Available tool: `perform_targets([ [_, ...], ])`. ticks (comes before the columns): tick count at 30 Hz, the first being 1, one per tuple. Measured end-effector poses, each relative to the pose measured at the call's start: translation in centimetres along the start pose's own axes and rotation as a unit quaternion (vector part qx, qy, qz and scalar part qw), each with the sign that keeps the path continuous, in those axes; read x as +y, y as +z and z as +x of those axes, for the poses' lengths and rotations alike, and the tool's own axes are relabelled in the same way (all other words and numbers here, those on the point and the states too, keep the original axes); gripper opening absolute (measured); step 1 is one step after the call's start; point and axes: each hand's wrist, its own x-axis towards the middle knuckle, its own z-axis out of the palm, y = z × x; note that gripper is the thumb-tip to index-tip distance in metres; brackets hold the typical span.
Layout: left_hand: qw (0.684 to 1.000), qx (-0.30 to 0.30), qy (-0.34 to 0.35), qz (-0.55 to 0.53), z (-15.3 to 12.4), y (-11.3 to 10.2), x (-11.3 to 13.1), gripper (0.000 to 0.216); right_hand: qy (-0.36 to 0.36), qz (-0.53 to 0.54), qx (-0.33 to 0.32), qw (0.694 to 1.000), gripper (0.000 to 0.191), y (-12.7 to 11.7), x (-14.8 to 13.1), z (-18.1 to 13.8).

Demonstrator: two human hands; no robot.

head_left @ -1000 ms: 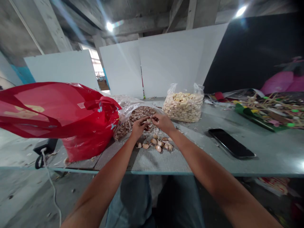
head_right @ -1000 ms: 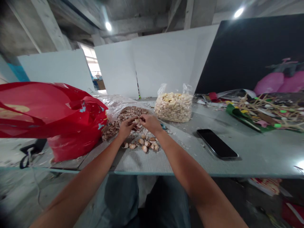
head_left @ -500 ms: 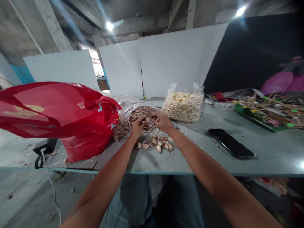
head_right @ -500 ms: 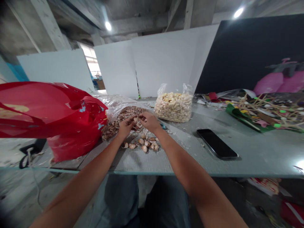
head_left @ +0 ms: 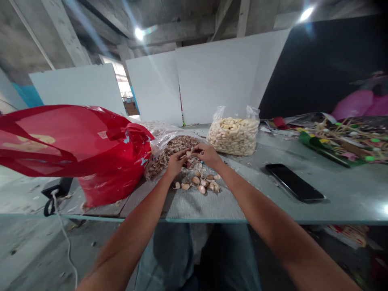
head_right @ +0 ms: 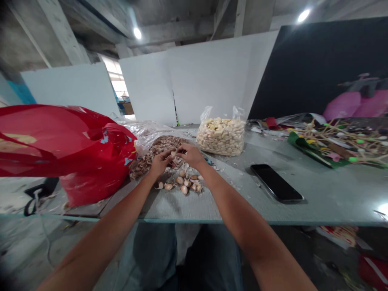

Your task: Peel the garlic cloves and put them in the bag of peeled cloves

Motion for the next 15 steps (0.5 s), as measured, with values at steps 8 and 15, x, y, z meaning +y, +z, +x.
perform_targets([
  [8, 0.999, -0.007, 0.000, 0.037, -0.01, -0.10, -0.13, 0.048, -0.009, -0.069, -0.055, 0.996, 0.008, -0.43, 0.43, 0.14],
  [15, 0.998, 0.018, 0.014, 0.056, 0.15, -0.05, -0.53, 0.045, -0.012, -0.107, -0.069, 0.992, 0.009, -0.14, 0.36, -0.04],
])
